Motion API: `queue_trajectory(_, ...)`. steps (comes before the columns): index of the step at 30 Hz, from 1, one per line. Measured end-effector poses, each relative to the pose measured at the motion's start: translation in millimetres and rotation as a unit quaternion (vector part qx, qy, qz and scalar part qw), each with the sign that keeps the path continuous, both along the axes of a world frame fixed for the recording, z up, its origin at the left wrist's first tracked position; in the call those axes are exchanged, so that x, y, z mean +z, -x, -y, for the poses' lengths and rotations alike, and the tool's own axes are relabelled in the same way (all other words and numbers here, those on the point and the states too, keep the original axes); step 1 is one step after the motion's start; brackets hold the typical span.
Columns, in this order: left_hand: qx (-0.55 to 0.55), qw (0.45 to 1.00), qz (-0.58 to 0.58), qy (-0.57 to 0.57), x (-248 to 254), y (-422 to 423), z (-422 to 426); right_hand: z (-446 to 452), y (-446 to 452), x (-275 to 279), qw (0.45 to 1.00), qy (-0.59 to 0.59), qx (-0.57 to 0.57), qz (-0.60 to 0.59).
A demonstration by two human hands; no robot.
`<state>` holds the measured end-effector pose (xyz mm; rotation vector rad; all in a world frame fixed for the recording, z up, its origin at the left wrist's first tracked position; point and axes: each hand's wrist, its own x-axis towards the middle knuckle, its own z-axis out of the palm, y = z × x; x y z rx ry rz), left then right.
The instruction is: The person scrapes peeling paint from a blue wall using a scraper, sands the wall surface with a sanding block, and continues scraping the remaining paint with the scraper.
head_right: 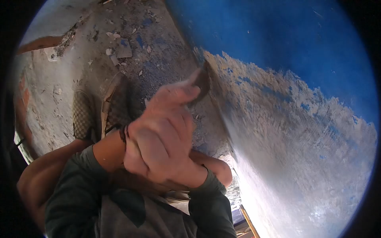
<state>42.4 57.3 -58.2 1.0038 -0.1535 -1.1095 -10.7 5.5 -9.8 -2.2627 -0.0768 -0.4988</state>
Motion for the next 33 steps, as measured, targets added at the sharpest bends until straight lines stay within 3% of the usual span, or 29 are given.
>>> queue_trajectory(2, 0.163, 0.976, -0.141, 0.027, 3, 2, -5, -1, 1, -5, 0.999, -0.004, 0.004, 0.033)
queue_trajectory(6, 0.121, 0.968, -0.214, 0.050, -12, 1, 1, -3, 3, -1, 1.000, 0.007, 0.017, -0.002)
queue_trajectory(9, 0.113, 0.983, -0.122, 0.082, -21, -1, 0, 1, -6, -17, 1.000, 0.003, 0.015, 0.003)
queue_trajectory(11, 0.180, 0.964, -0.046, 0.190, -34, 0, -6, -2, -8, -20, 1.000, 0.007, 0.011, -0.005)
queue_trajectory(15, 0.199, 0.975, 0.048, 0.086, -36, 5, 3, -1, -7, -16, 1.000, 0.014, 0.003, 0.007)
queue_trajectory(17, 0.161, 0.961, -0.151, 0.164, -45, -3, 2, 0, -10, -24, 1.000, 0.011, -0.007, 0.016)
queue_trajectory(18, 0.160, 0.962, -0.149, 0.163, -52, -1, 4, 2, -14, -39, 1.000, 0.012, -0.006, 0.013)
queue_trajectory(19, 0.222, 0.966, 0.047, 0.126, -61, 1, 8, 2, -17, -47, 1.000, 0.013, -0.001, 0.011)
queue_trajectory(20, 0.276, 0.927, 0.241, 0.084, -68, -1, 11, 2, -18, -41, 1.000, 0.012, 0.002, 0.014)
queue_trajectory(21, 0.277, 0.927, 0.239, 0.082, -61, -6, 10, 0, -13, -30, 1.000, -0.013, 0.005, 0.018)
queue_trajectory(22, 0.183, 0.980, 0.031, 0.078, -54, -11, 9, 0, -9, -24, 0.999, -0.037, 0.007, 0.020)
queue_trajectory(23, 0.078, 0.979, -0.175, 0.072, -47, -16, 9, 0, -12, -28, 0.999, -0.037, 0.008, 0.020)
queue_trajectory(24, 0.077, 0.979, -0.175, 0.072, -42, -16, 7, -1, -17, -34, 1.000, -0.003, -0.003, 0.020)
queue_trajectory(26, 0.219, 0.949, -0.177, 0.139, -33, -11, 1, -5, -17, -39, 0.999, 0.031, -0.013, 0.022)
queue_trajectory(27, 0.221, 0.949, -0.175, 0.139, -31, -13, 1, -6, -15, -40, 0.999, 0.011, -0.023, 0.027)
queue_trajectory(29, 0.103, 0.982, -0.155, 0.035, -29, -20, 5, -5, -14, -36, 0.999, -0.009, -0.031, 0.033)
queue_trajectory(31, 0.154, 0.980, -0.118, 0.036, -17, -16, 4, -4, -7, -20, 0.999, -0.031, -0.015, 0.023)
queue_trajectory(33, 0.203, 0.976, -0.076, 0.035, -14, -12, 1, -4, -15, -38, 1.000, -0.002, -0.018, 0.007)
